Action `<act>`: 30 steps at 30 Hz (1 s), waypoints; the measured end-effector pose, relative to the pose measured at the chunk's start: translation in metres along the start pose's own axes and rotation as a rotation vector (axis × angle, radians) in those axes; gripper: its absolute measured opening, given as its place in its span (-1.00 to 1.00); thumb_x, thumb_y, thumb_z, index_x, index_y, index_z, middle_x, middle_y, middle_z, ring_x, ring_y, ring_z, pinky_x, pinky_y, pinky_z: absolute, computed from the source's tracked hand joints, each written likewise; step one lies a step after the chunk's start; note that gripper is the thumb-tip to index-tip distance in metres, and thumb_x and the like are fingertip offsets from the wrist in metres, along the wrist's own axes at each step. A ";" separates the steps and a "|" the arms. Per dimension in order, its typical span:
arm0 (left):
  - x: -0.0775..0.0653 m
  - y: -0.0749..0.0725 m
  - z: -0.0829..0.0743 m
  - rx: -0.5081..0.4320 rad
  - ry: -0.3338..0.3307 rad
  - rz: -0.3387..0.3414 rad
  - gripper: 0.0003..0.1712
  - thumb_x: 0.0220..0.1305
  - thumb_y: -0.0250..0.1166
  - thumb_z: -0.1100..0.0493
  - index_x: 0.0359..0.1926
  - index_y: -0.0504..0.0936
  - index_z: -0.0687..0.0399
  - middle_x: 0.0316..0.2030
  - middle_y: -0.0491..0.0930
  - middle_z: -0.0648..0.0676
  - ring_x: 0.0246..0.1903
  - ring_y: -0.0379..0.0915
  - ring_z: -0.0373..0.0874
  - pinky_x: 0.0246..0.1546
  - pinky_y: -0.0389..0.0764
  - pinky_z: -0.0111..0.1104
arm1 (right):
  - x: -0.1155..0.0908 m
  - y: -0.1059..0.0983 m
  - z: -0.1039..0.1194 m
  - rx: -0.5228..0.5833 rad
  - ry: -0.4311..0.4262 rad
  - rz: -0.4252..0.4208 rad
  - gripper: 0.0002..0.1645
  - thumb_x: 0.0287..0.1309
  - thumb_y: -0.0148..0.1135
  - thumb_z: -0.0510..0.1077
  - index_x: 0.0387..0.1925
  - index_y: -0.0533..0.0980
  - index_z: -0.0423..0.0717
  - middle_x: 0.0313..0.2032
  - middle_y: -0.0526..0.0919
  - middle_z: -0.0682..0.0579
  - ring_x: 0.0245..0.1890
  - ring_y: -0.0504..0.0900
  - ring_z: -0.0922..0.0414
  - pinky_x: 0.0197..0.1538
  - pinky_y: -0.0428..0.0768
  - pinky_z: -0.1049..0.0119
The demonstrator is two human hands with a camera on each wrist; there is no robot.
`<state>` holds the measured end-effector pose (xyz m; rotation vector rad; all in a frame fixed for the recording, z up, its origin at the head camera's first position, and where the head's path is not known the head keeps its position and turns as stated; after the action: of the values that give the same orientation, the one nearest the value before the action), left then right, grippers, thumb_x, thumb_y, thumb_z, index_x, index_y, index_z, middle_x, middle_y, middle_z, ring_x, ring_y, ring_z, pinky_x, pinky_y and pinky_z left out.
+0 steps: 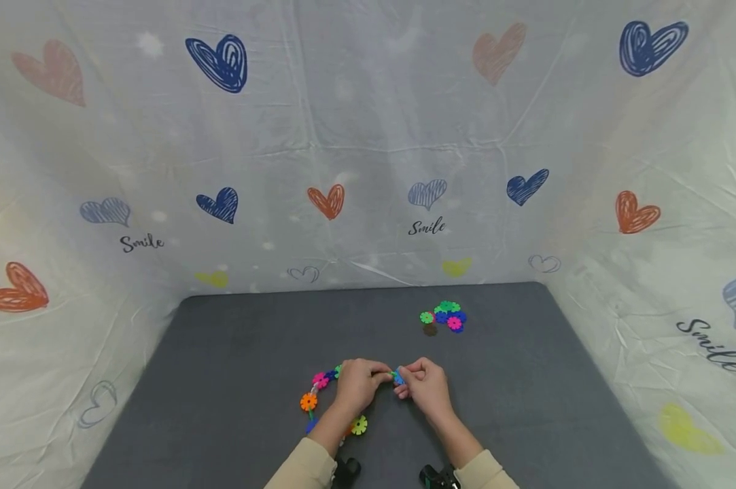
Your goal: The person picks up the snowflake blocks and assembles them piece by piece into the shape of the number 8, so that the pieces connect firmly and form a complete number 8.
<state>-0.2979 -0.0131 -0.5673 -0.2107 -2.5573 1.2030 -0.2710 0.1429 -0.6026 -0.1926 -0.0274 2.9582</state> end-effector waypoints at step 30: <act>-0.012 -0.034 0.036 0.020 -0.241 0.374 -0.80 0.11 0.54 0.13 -0.48 0.65 0.00 -0.49 0.56 -0.01 -0.54 0.45 -0.14 -0.54 0.47 -0.27 | 0.028 -0.022 0.005 -0.184 -0.054 0.095 -0.62 0.33 0.28 -0.27 0.13 0.55 -0.33 -0.19 0.76 -0.20 -0.41 0.72 0.08 -0.46 0.63 0.30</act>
<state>-0.2986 -0.0637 -0.5649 -0.5951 -2.7952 1.4613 -0.2947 0.1698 -0.6006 -0.1410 -0.3062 3.0534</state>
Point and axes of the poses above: each hand's wrist, its own x-axis towards the middle knuckle, its own y-axis out of the palm, z = x × y, the point moved 7 cm from there along x, towards the middle knuckle
